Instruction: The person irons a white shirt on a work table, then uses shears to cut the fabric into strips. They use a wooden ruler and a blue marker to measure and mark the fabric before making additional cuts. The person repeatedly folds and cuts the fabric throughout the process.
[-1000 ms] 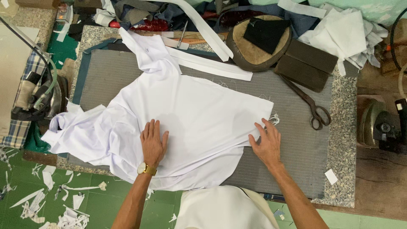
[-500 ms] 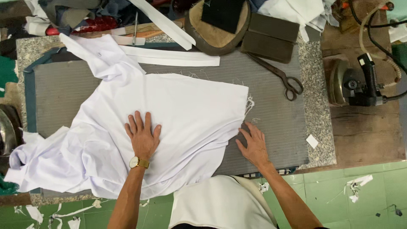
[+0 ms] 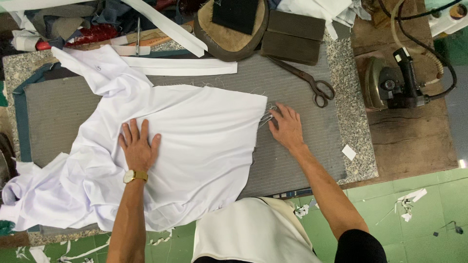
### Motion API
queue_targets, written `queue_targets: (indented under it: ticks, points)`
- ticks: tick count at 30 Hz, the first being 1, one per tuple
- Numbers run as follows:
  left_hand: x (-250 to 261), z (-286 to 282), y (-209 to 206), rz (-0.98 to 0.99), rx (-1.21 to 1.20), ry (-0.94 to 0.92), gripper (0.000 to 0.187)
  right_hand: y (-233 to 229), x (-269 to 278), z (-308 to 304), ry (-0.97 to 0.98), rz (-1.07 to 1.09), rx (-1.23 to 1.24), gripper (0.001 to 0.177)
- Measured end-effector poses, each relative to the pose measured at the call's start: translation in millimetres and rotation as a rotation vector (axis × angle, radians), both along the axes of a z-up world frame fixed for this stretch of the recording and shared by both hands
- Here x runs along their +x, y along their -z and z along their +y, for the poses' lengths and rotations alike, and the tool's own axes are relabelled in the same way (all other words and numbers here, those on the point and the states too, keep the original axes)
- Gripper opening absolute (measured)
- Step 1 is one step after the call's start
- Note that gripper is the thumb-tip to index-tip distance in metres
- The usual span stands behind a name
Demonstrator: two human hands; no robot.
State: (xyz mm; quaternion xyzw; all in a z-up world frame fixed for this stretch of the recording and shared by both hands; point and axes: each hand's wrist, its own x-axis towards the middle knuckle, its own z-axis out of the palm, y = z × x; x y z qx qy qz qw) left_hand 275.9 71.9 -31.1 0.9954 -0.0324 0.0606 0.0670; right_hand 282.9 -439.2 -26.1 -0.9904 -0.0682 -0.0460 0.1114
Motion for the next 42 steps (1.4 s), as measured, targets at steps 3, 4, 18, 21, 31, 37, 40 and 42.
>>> queue_targets:
  ticks: [3,4,18,21,31,37,40,42]
  points:
    - [13,14,16,-0.038,0.017,-0.031,0.07,-20,14,-16,0.099,-0.084,0.035,0.037]
    - [7,-4,6,-0.038,0.017,-0.038,0.07,-20,18,-31,0.092,-0.084,0.035,0.037]
    - [-168,-228,-4,0.165,-0.225,0.413,0.047,30,60,-161,0.167,0.038,-0.033,0.046]
    - [-179,-235,7,0.139,-0.179,0.357,0.019,48,76,-182,0.132,0.111,-0.044,0.048]
    - [-191,-244,17,0.15,-0.283,0.532,0.013,-21,7,-156,0.26,0.656,0.764,0.062]
    - [-167,-237,-2,0.138,-0.344,0.677,0.025,-62,-121,-55,0.39,0.433,1.31,0.068]
    - [-159,-227,7,0.195,-0.404,0.756,0.015,-81,-171,-1,0.591,0.49,1.497,0.039]
    - [-150,-217,-13,0.203,-0.49,0.763,0.009,-116,-190,39,0.628,0.621,1.561,0.047]
